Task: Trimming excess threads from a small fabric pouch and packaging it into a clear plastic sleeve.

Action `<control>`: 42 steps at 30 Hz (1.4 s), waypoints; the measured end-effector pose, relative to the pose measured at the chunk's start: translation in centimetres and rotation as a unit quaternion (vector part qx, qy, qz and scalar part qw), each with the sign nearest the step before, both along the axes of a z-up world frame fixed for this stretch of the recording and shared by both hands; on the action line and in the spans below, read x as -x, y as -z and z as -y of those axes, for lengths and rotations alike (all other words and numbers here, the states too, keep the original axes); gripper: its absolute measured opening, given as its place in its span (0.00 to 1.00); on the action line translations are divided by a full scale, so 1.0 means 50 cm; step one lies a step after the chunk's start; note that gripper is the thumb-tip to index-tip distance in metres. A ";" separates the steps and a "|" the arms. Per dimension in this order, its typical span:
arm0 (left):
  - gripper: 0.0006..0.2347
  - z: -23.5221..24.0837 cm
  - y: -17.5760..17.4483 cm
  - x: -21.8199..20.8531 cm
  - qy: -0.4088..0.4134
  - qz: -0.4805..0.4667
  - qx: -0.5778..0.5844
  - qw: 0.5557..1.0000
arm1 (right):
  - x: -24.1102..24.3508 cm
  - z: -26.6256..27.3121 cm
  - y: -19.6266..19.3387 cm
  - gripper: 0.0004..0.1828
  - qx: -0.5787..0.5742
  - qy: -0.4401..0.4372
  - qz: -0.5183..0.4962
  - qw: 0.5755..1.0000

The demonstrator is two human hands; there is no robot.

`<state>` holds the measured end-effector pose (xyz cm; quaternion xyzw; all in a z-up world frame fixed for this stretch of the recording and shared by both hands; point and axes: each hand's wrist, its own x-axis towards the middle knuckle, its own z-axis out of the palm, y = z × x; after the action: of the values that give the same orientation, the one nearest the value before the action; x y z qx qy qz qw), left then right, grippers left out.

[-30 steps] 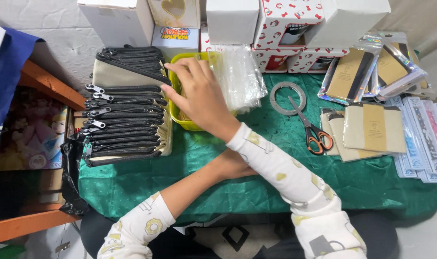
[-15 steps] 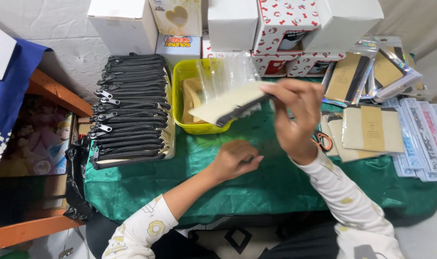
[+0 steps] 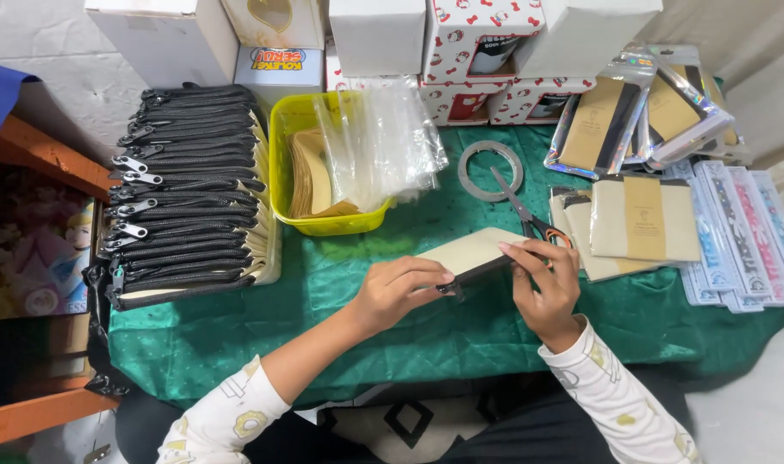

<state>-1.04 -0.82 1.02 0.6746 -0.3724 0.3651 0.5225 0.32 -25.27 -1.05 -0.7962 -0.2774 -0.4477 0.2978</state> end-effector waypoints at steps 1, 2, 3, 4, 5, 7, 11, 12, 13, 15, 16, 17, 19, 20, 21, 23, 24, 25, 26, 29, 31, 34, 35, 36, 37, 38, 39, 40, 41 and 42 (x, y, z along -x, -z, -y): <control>0.07 -0.002 0.005 0.000 -0.001 -0.002 0.001 1.000 | 0.004 -0.001 0.008 0.15 0.001 -0.001 -0.002 1.000; 0.05 -0.004 0.011 0.001 0.001 -0.003 0.003 1.000 | 0.008 -0.002 0.016 0.13 -0.014 0.003 -0.002 1.000; 0.02 -0.007 0.015 -0.002 0.005 -0.001 0.005 1.000 | 0.008 -0.004 0.022 0.17 -0.029 0.008 0.001 1.000; 0.02 -0.007 0.031 -0.003 0.004 -0.001 0.006 1.000 | 0.012 -0.001 0.036 0.17 -0.028 0.007 0.001 1.000; 0.02 -0.006 0.046 -0.006 0.005 0.002 0.002 1.000 | 0.013 0.002 0.048 0.10 -0.008 -0.038 -0.019 0.999; 0.02 -0.003 0.056 -0.007 0.006 0.005 -0.002 1.000 | 0.020 -0.008 0.048 0.16 0.013 -0.083 -0.038 0.996; 0.05 0.003 0.027 -0.003 -0.014 0.046 -0.038 0.998 | 0.033 -0.037 0.025 0.26 0.084 -0.130 -0.117 0.981; 0.06 0.005 0.018 -0.002 -0.018 0.058 -0.048 0.997 | 0.036 -0.038 0.026 0.26 0.071 -0.145 -0.143 0.977; 0.06 0.005 0.015 0.000 -0.018 0.056 -0.047 0.997 | 0.037 -0.036 0.026 0.26 0.072 -0.145 -0.145 0.976; 0.07 0.004 0.007 0.002 -0.013 0.074 -0.061 0.995 | 0.037 -0.033 0.027 0.22 0.056 -0.163 -0.162 0.972; 0.07 0.004 0.009 0.003 -0.012 0.074 -0.061 0.995 | 0.039 -0.036 0.017 0.22 0.056 -0.162 -0.162 0.972; 0.06 0.004 0.011 0.003 -0.014 0.077 -0.067 0.995 | 0.040 -0.038 0.006 0.18 0.047 -0.192 -0.165 0.966; 0.06 0.004 0.010 0.004 -0.016 0.081 -0.072 0.994 | 0.039 -0.037 0.000 0.15 0.038 -0.221 -0.167 0.960; 0.05 0.004 0.007 0.005 -0.024 0.077 -0.080 0.994 | 0.038 -0.034 0.003 0.15 0.028 -0.230 -0.173 0.957; 0.05 0.004 0.005 0.007 -0.032 0.072 -0.089 0.993 | 0.037 -0.032 0.007 0.15 0.017 -0.240 -0.179 0.954; 0.04 0.011 0.001 0.010 -0.035 0.071 -0.086 0.993 | 0.033 -0.026 0.002 0.15 0.008 -0.240 -0.180 0.954; 0.04 0.015 0.000 0.011 -0.038 0.071 -0.084 0.993 | 0.031 -0.024 -0.001 0.15 -0.001 -0.240 -0.180 0.954; 0.04 0.015 -0.001 0.009 -0.039 0.070 -0.084 0.993 | 0.029 -0.022 -0.006 0.15 -0.001 -0.241 -0.180 0.954; 0.04 0.014 -0.002 0.008 -0.042 0.076 -0.083 0.993 | 0.027 -0.020 -0.012 0.14 -0.010 -0.245 -0.189 0.951; 0.03 0.008 -0.003 0.004 -0.057 0.083 -0.079 0.992 | 0.013 -0.014 -0.026 0.14 -0.023 -0.239 -0.206 0.949; 0.03 0.002 -0.004 0.001 -0.067 0.085 -0.075 0.991 | -0.001 -0.001 -0.031 0.14 -0.028 -0.227 -0.214 0.950; 0.04 -0.013 -0.003 -0.009 -0.081 0.076 -0.033 0.993 | -0.026 0.031 -0.040 0.16 -0.049 -0.180 -0.226 0.956; 0.04 -0.020 0.001 -0.011 -0.086 0.077 -0.027 0.993 | -0.034 0.042 -0.046 0.16 -0.053 -0.168 -0.232 0.957; 0.03 -0.027 0.005 -0.013 -0.091 0.077 -0.021 0.993 | -0.041 0.053 -0.051 0.17 -0.058 -0.156 -0.238 0.957; 0.03 -0.028 0.008 -0.017 -0.091 0.077 -0.021 0.993 | -0.043 0.057 -0.056 0.17 -0.058 -0.155 -0.238 0.957; 0.03 -0.029 0.011 -0.020 -0.102 0.082 -0.010 0.991 | -0.044 0.062 -0.060 0.17 -0.067 -0.151 -0.249 0.954; 0.03 -0.031 0.015 -0.021 -0.114 0.086 0.001 0.990 | -0.045 0.066 -0.063 0.17 -0.077 -0.148 -0.260 0.951; 0.03 -0.030 0.012 -0.021 -0.115 0.085 0.001 0.990 | -0.044 0.065 -0.063 0.17 -0.076 -0.149 -0.261 0.951; 0.04 -0.029 0.009 -0.021 -0.114 0.083 0.012 0.990 | -0.043 0.064 -0.064 0.18 -0.082 -0.151 -0.256 0.951; 0.04 -0.029 0.005 -0.021 -0.112 0.082 0.023 0.990 | -0.042 0.063 -0.064 0.19 -0.087 -0.153 -0.250 0.952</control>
<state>0.02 0.62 0.80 0.6678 -0.3272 0.4837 0.4615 2.43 -28.44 2.17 -0.8015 -0.2725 -0.2059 0.4909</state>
